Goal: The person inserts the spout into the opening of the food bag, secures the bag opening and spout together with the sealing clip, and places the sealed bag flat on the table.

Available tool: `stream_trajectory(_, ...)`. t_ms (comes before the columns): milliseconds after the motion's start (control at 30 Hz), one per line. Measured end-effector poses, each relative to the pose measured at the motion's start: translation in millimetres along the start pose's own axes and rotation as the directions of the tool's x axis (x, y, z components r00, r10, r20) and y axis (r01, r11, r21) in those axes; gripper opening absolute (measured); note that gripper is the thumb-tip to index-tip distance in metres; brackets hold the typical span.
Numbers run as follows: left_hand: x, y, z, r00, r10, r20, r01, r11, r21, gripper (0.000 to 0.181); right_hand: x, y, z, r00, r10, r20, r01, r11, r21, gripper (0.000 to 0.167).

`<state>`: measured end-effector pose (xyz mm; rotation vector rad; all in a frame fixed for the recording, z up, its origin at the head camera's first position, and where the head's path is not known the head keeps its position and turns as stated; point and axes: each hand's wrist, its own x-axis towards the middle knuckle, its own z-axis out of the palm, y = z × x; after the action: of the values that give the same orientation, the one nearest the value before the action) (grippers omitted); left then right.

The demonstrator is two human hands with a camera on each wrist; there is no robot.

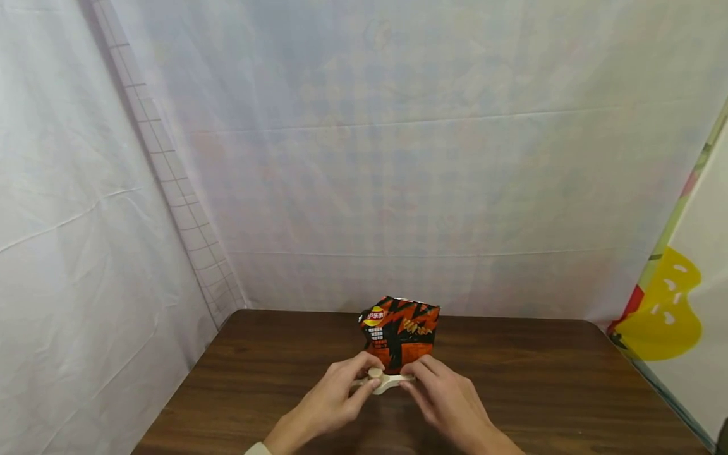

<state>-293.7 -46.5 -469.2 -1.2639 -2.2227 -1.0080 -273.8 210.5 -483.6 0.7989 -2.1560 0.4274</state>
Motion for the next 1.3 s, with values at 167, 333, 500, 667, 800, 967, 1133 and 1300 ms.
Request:
stream_trajectory(167,-0.6,-1.8,1.4,0.999,-0.050,0.021,0.051,0.998,-0.043,0.012,-1.2,-0.1,-2.1,1.000,0.026,-0.007,-0.026,1.000,0.003,0.029)
stream_trajectory(333,-1.2,-1.6,2.3,0.997,-0.073,0.035,0.075,0.996,-0.054,0.014,-2.7,-0.5,-3.1,0.999,0.033,-0.022,-0.033,0.999,0.017,0.028)
stream_trajectory(500,-1.3,-1.5,3.1,0.996,-0.085,0.039,0.087,0.995,-0.057,0.015,-3.6,-1.1,-3.6,0.999,0.034,-0.034,-0.033,0.999,0.026,0.029)
stream_trajectory(667,-0.8,-2.0,4.6,0.996,-0.086,0.033,0.087,0.996,-0.030,0.015,-4.0,-1.3,-4.0,0.999,0.035,-0.038,-0.034,0.999,0.028,0.029)
stream_trajectory(800,-0.8,-1.9,5.0,0.996,-0.087,0.031,0.088,0.996,-0.027,0.014,-4.4,-1.1,-3.9,0.999,0.036,-0.038,-0.035,0.999,0.023,0.029)
stream_trajectory(967,-1.0,-2.1,5.0,0.996,-0.083,0.029,0.084,0.996,-0.017,0.014,-4.4,-0.9,-3.7,0.999,0.036,-0.041,-0.035,0.999,0.023,0.029)
stream_trajectory(1133,-1.0,-1.9,4.8,0.996,-0.084,0.026,0.084,0.996,-0.021,0.014,-4.1,-2.0,-3.9,0.998,0.042,-0.043,-0.040,0.999,0.033,0.030)
stream_trajectory(1300,-0.8,-2.5,4.7,0.995,-0.095,0.013,0.095,0.995,-0.025,0.013,-4.1,-3.0,-5.1,0.997,0.057,-0.047,-0.056,0.998,0.025,0.031)
